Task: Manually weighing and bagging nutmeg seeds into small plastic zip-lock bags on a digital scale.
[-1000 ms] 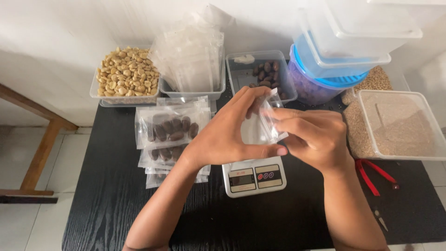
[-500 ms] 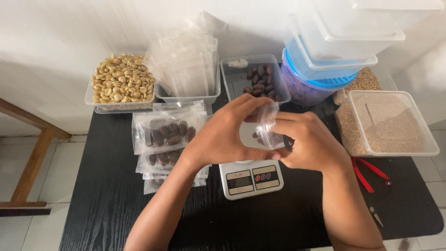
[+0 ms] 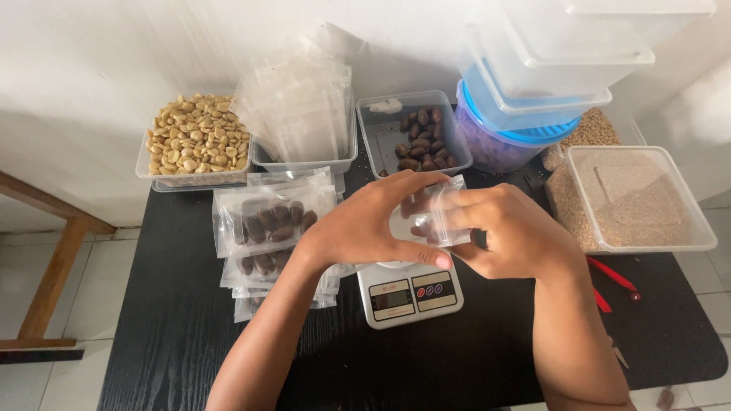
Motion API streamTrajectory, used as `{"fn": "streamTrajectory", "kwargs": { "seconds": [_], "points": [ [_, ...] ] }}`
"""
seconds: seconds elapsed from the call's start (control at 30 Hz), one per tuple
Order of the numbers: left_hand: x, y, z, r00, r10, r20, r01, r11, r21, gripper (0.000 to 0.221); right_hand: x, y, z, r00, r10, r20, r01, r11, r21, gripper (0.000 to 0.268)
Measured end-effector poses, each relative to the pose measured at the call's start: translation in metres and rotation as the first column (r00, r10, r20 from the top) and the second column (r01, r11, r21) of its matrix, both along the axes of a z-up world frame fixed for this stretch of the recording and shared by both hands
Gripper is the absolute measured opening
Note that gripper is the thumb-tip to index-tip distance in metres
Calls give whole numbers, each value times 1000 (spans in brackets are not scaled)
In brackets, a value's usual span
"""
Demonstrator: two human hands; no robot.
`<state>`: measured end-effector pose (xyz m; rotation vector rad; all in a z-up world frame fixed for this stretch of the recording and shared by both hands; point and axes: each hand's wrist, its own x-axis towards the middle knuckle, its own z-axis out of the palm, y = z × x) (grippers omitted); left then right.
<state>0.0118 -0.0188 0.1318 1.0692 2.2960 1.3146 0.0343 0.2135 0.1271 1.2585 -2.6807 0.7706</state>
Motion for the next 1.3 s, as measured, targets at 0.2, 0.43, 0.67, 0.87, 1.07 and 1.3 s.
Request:
{"fn": "streamTrajectory", "kwargs": {
  "seconds": [0.2,0.43,0.67,0.87,1.07,1.3],
  "points": [
    [2,4,-7,997,6,-74,5,989,149,94,5,-15,14,990,-110,90,108,994,25,11],
    [-8,5,-18,942,284,180,-325,904,277,84,-14,3,5,962,-271,5,248,873,-420,33],
    [1,9,-7,854,509,107,-518,810,277,87,-64,3,-39,901,-421,108,433,844,-316,23],
    [2,17,-9,830,557,28,-546,802,242,79,-122,-9,-89,886,-423,190,440,896,-56,30],
    [-5,16,-13,826,564,28,-549,791,269,70,-137,-39,-95,880,-392,269,351,917,189,39],
    [-9,10,-11,813,582,26,-555,760,339,71,-144,-34,-118,904,-357,236,222,863,455,50]
  ]
}}
